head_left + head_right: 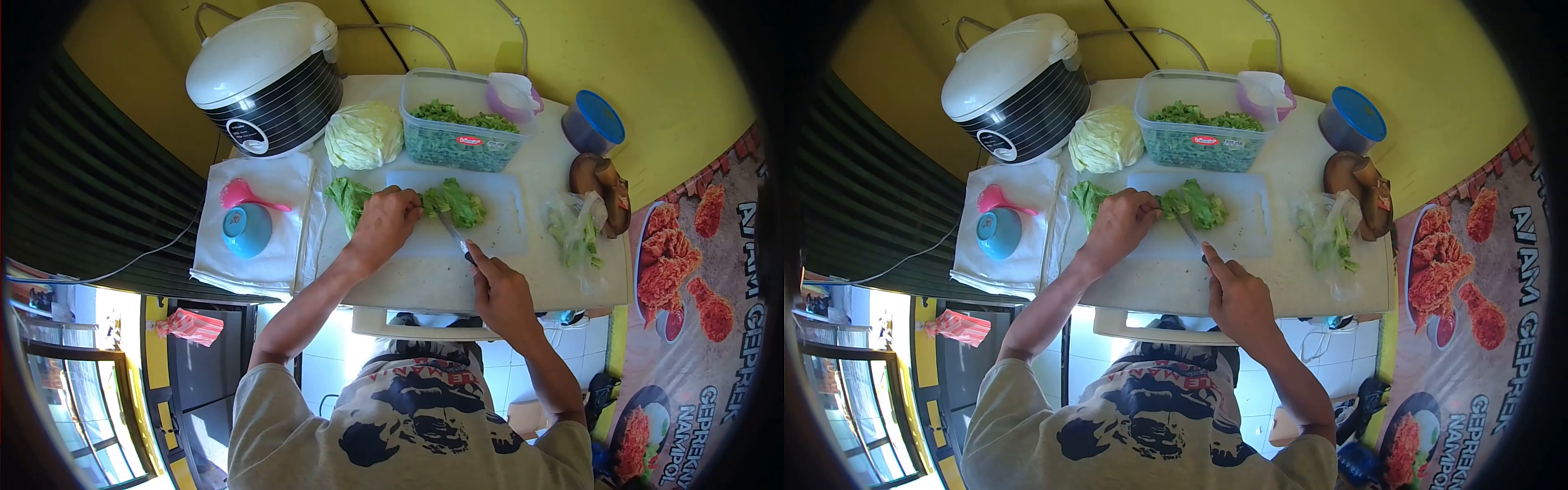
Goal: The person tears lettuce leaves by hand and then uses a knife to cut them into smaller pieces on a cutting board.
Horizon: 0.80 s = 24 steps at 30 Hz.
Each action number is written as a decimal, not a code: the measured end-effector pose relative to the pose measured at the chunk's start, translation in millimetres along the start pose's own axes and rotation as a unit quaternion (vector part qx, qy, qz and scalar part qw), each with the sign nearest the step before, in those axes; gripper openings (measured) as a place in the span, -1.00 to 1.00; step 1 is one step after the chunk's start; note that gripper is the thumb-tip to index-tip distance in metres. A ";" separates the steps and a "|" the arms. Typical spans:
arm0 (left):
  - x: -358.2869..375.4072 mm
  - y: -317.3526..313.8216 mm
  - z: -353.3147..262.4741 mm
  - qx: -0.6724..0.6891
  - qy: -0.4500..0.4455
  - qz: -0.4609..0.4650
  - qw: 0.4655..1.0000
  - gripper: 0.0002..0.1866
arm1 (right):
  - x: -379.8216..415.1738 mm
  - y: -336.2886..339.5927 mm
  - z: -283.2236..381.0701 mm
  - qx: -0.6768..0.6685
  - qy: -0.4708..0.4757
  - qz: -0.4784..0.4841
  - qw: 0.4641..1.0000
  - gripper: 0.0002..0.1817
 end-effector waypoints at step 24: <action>-114.1 60.7 -39.1 -0.142 -0.204 -0.202 0.947 -0.78 | 9.0 13.6 -2.3 -0.008 -0.002 -0.006 1.000 -0.46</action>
Point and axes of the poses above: each hand's wrist, its own x-axis away from the middle knuckle, its own y-axis out of the back of the hand, z = x × y, the point moved 5 cm from there along -x, towards the middle knuckle, and after that the axes turned 13 degrees about -y, right-handed, at the moved point
